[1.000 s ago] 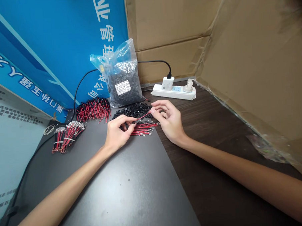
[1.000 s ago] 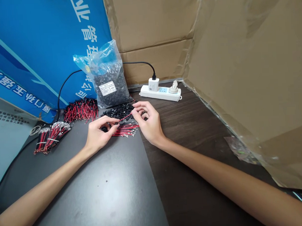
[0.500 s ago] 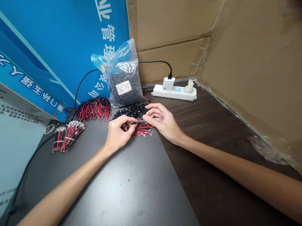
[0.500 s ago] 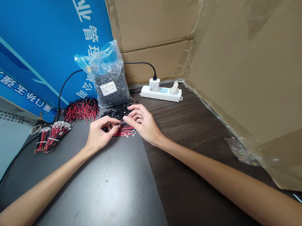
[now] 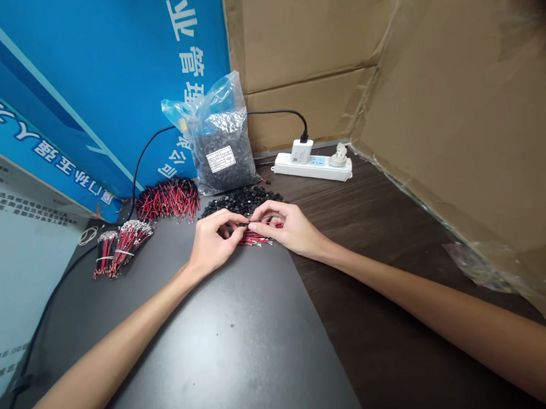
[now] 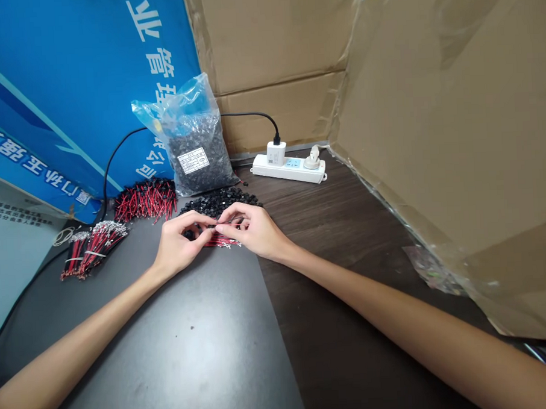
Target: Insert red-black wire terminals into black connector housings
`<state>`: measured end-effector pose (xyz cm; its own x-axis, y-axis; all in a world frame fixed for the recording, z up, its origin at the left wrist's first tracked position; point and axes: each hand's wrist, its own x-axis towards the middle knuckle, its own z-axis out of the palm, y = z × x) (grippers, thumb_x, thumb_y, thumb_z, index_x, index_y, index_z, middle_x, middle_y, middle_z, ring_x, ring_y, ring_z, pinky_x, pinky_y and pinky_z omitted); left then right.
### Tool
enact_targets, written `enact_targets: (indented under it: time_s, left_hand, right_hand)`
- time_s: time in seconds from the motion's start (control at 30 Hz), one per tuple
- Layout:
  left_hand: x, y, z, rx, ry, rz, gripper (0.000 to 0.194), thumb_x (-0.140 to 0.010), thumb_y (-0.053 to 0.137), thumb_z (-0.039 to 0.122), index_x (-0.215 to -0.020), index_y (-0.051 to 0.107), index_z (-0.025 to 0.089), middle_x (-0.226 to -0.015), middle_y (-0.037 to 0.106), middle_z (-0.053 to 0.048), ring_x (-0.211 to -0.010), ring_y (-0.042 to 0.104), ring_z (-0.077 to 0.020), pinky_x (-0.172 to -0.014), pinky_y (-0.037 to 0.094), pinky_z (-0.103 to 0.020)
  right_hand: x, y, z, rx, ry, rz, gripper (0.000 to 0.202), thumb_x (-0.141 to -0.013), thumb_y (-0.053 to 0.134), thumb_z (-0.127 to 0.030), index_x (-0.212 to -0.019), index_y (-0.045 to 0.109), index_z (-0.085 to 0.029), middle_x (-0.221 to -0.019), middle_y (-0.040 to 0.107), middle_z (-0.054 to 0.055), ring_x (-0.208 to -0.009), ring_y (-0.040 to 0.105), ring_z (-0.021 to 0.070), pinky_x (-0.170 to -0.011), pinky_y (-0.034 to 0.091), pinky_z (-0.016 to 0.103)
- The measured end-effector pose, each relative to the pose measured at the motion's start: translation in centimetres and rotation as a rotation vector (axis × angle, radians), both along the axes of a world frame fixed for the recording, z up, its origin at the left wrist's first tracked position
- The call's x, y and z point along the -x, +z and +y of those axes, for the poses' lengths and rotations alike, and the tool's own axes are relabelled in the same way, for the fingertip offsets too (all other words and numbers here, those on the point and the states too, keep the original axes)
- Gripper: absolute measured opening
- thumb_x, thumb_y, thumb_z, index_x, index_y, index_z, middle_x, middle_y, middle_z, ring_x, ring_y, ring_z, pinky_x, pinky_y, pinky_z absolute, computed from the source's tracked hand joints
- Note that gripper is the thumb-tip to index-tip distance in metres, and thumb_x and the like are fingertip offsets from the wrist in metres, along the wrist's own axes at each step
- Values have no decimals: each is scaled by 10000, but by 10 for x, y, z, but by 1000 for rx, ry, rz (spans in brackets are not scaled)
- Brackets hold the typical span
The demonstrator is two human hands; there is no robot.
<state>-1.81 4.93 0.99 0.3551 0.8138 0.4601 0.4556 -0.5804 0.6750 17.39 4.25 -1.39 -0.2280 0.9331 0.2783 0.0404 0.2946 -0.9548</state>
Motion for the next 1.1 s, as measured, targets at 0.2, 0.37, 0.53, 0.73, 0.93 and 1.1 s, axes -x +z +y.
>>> enact_targets:
  time_s: [0.2, 0.37, 0.53, 0.73, 0.93, 1.1]
  left_hand:
    - [0, -1, 0, -34, -26, 14, 114, -833, 663, 154, -885, 762, 176, -757, 717, -19, -569, 555, -92, -529, 453, -213]
    - [-1, -2, -2, 14, -21, -50, 218, -815, 694, 184, -1031, 711, 160, -855, 744, -34, -638, 630, -103, -541, 494, -200]
    - [-1, 0, -2, 56, -29, -65, 204, -798, 741, 238, -983, 710, 157, -860, 734, -35, -628, 621, -102, -535, 503, -202]
    - [-2, -1, 0, 61, -2, -74, 121, -848, 716, 261, -917, 742, 166, -801, 743, -27, -662, 649, -117, -557, 495, -209]
    - [-2, -1, 0, 50, -7, -63, 109, -857, 710, 250, -922, 750, 172, -809, 750, -28, -681, 661, -125, -566, 492, -217]
    - [-1, -3, 0, 71, -12, -58, 122, -860, 705, 259, -934, 754, 176, -823, 756, -29, -691, 667, -131, -577, 501, -224]
  right_hand:
    - [-1, 0, -1, -33, -43, -87, 168, -859, 686, -341, -859, 715, -176, -866, 740, 49, -785, 679, 183, -709, 534, 301]
    - [-1, 1, -1, -64, -80, -138, 184, -876, 662, -342, -853, 721, -169, -873, 751, 62, -789, 687, 189, -716, 527, 306]
    - [0, 1, -2, -54, -122, -101, 187, -872, 652, -338, -852, 708, -160, -877, 745, 67, -784, 685, 186, -689, 521, 295]
    - [0, 1, -2, -38, -116, -72, 192, -860, 662, -350, -838, 700, -164, -842, 733, 60, -774, 670, 182, -692, 520, 298]
    - [0, 0, -2, -26, -108, -57, 200, -846, 674, -361, -819, 697, -164, -830, 730, 61, -774, 672, 188, -700, 524, 306]
    - [0, -1, -2, -32, -116, -77, 208, -842, 669, -363, -824, 702, -159, -821, 727, 62, -730, 652, 175, -651, 501, 292]
